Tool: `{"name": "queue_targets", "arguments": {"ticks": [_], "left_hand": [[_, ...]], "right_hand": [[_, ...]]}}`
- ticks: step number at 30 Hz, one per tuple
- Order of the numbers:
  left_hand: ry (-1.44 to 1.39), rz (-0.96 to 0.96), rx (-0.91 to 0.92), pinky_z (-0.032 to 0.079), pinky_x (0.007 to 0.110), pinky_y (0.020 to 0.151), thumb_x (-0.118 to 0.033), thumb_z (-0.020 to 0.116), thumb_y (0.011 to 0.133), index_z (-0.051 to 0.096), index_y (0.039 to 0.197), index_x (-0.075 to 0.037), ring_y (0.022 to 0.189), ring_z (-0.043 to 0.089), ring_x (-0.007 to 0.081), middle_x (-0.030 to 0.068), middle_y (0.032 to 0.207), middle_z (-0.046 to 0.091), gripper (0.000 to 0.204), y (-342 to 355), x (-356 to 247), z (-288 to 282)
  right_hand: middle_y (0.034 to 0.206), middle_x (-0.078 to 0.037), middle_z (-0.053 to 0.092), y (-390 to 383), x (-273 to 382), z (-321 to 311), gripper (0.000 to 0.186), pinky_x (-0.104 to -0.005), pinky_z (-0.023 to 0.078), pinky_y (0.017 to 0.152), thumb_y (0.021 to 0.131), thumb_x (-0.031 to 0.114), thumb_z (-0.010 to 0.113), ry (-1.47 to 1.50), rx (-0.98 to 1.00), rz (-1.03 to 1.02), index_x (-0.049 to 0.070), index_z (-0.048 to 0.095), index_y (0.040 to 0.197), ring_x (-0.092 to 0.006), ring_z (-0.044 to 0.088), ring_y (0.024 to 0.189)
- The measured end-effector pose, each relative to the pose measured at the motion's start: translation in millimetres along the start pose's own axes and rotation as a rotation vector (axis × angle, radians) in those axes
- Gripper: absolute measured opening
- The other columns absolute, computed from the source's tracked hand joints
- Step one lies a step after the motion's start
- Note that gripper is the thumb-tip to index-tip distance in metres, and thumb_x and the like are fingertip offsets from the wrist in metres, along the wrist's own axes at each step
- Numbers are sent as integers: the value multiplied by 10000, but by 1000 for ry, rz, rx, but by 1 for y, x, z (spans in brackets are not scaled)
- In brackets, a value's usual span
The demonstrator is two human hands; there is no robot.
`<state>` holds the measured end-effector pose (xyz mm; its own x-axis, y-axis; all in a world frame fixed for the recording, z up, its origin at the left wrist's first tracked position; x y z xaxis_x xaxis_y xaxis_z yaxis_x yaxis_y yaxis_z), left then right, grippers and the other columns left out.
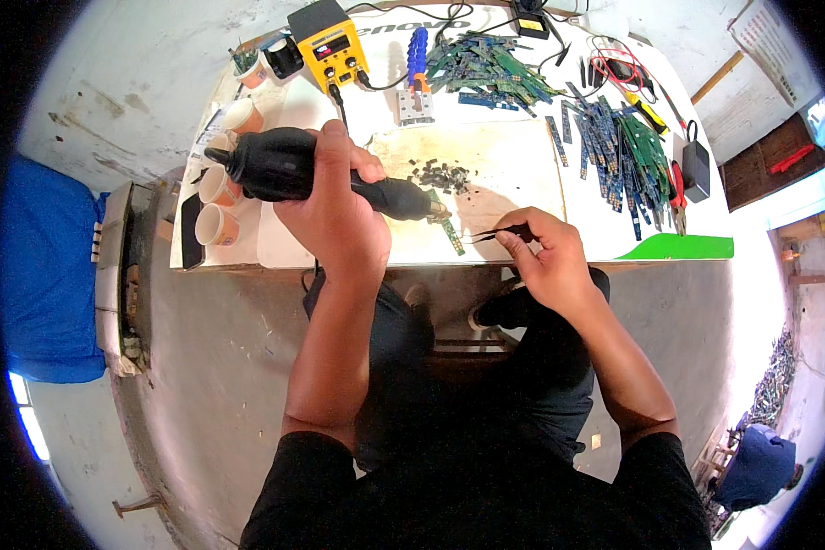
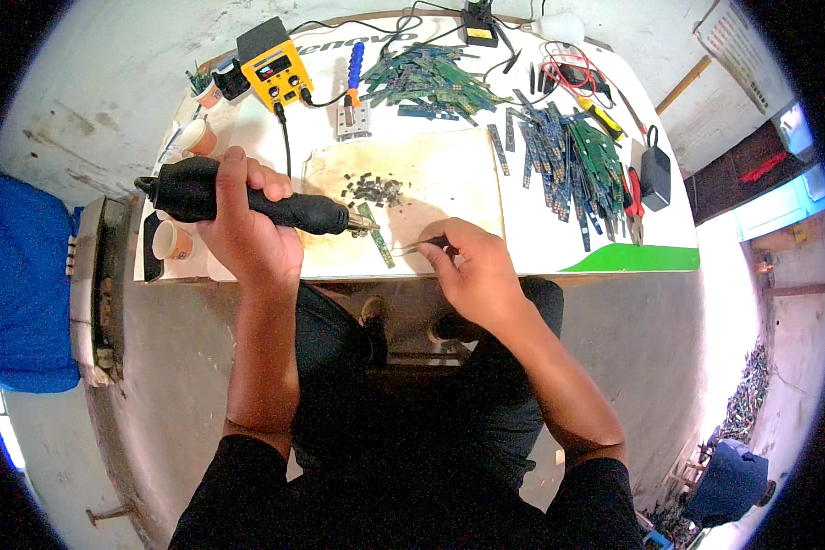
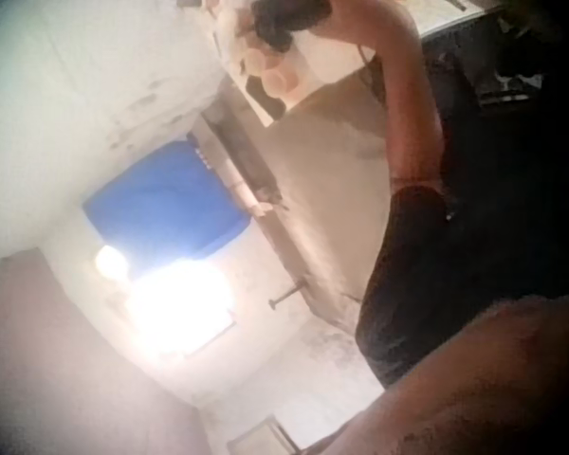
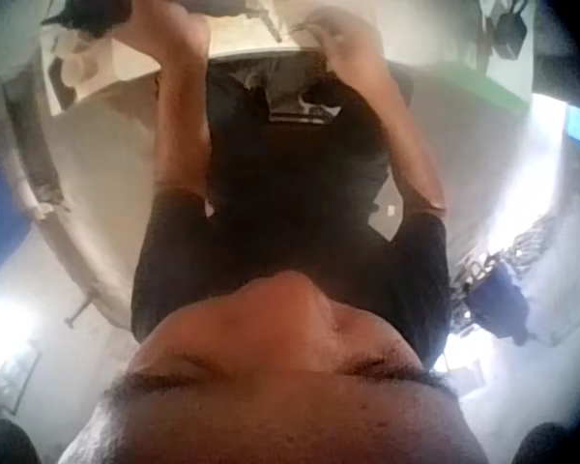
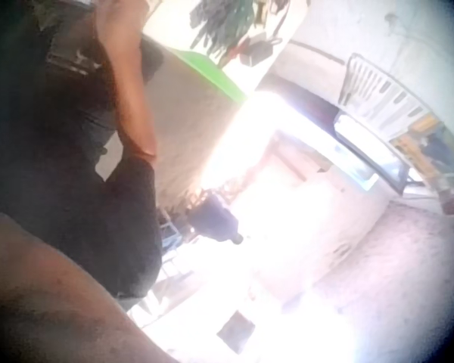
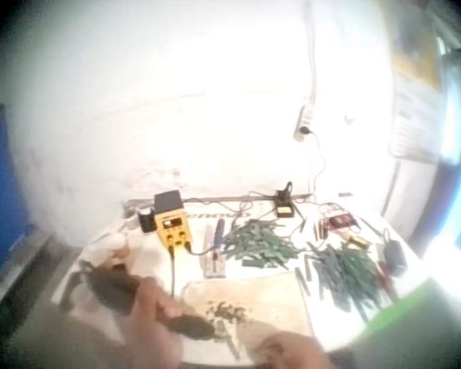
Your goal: The person uses a rotary tool to scrape and remove small components from a green circuit board strip. They hold the board with tweezers in the left hand and the tool in the right, working over a wooden board to collect the debris. The process is repeated on different sections of the strip.
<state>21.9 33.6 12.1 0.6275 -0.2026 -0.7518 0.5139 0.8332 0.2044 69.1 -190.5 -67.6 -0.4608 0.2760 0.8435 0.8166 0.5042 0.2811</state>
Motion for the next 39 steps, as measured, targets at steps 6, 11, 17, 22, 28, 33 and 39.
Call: {"name": "queue_targets", "arguments": {"ticks": [6,11,17,22,28,33,39], "left_hand": [[13,54,30,467,280,547,-20,659,882,542,811,-44,496,530,135,54,575,565,139,4,-2,-4],[-34,48,38,477,288,546,-22,667,884,546,805,-49,496,535,135,52,582,572,147,5,-1,-3],[-8,46,47,480,283,545,-26,666,887,547,823,-50,500,544,137,52,580,569,137,4,-1,-4],[-14,48,33,483,285,545,-25,664,888,543,833,-48,496,544,136,52,577,568,135,3,-2,-3],[-21,53,42,486,292,542,-22,662,889,538,836,-47,495,545,137,58,574,571,137,4,-1,-4],[-14,44,32,483,294,540,-24,664,887,537,823,-50,493,540,139,59,570,570,145,4,-1,-4],[-39,51,25,481,295,537,-25,671,881,538,840,-49,497,538,143,50,575,561,141,4,-2,-5]], "right_hand": [[816,-180,676,3,-3,9,103,-332,506,640,908,62,685,23,69,68,1,662,988,-260,647,682],[811,-181,677,-3,-2,10,101,-334,509,644,914,61,678,-4,93,37,-8,658,986,-246,670,706],[794,-171,674,-5,-1,7,101,-320,498,625,916,60,679,75,20,30,-15,662,981,-212,653,683],[784,-167,667,0,-10,10,105,-307,490,617,925,66,673,56,10,121,-23,661,979,-190,630,666],[815,-185,684,-5,5,12,111,-329,521,649,916,56,674,-21,89,132,-26,659,991,-228,679,713],[851,-187,687,-8,4,8,115,-331,529,665,915,63,679,15,57,-11,-23,665,990,-250,683,738],[869,-189,686,2,-7,19,108,-330,523,675,915,62,680,61,-17,51,-11,668,993,-265,680,751]]}}
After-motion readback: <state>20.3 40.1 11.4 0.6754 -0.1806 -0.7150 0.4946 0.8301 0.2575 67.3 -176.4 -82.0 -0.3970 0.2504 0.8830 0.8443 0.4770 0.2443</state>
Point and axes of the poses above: each hand's wrist, its own y-axis towards the middle knuckle, its own z-axis out of the palm, x = y × z, the point moved 4 cm from there along y, towards the middle knuckle
